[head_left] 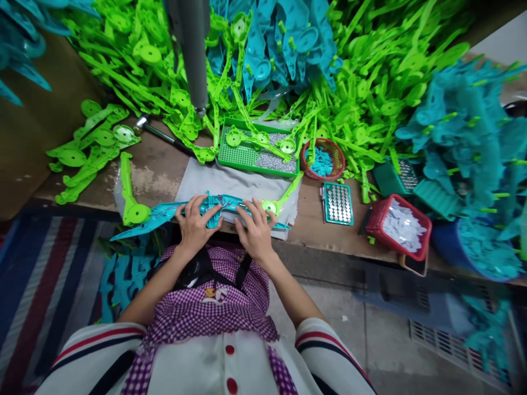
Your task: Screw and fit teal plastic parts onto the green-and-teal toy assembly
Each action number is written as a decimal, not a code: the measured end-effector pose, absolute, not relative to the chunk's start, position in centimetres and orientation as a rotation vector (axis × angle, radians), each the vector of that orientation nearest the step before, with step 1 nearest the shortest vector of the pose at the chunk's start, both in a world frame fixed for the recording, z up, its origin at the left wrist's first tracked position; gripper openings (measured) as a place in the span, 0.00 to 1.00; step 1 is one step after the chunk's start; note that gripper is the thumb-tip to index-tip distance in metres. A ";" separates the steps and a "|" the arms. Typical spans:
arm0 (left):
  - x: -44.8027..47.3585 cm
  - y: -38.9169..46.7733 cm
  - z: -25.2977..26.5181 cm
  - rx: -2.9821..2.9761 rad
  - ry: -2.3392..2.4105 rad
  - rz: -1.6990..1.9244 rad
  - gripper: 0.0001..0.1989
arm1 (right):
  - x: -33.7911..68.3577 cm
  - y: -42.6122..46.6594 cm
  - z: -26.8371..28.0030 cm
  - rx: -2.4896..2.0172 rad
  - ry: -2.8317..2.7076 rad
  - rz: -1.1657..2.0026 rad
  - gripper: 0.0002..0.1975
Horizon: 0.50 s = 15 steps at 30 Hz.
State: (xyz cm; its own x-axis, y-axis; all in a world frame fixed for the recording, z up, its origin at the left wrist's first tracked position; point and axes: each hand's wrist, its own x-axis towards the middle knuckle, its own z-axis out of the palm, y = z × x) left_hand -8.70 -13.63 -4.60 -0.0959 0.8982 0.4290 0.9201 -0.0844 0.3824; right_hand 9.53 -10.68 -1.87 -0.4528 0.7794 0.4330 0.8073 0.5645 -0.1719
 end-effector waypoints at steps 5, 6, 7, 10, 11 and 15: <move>-8.7 -13.6 -4.5 -2.086 -2.068 -0.933 0.13 | 8.3 -9.5 -2.6 -1.301 -2.382 -0.044 0.12; -8.7 -13.6 -4.5 -2.088 -2.069 -0.937 0.13 | 8.2 -9.5 -2.6 -1.301 -2.397 -0.034 0.13; -8.7 -13.6 -4.5 -2.088 -2.076 -0.940 0.13 | 8.3 -9.5 -2.6 -1.297 -2.412 -0.020 0.13; -8.7 -13.6 -4.7 -2.084 -2.104 -0.936 0.13 | 8.8 -9.8 -2.2 -1.268 -2.438 0.050 0.14; -8.7 -13.6 -4.7 -2.084 -2.105 -0.933 0.13 | 9.0 -9.9 -2.0 -1.255 -2.428 0.073 0.15; -8.7 -13.6 -4.7 -2.088 -2.099 -0.932 0.13 | 9.9 -9.4 -1.0 -1.282 -2.273 0.097 0.15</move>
State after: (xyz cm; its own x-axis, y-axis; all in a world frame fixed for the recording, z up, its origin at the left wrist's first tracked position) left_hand -8.67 -13.64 -4.73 -0.0947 0.8983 0.4290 0.9208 -0.0847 0.3807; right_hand 9.88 -9.45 -1.03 -0.4136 0.8147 0.4063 0.7773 0.5484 -0.3083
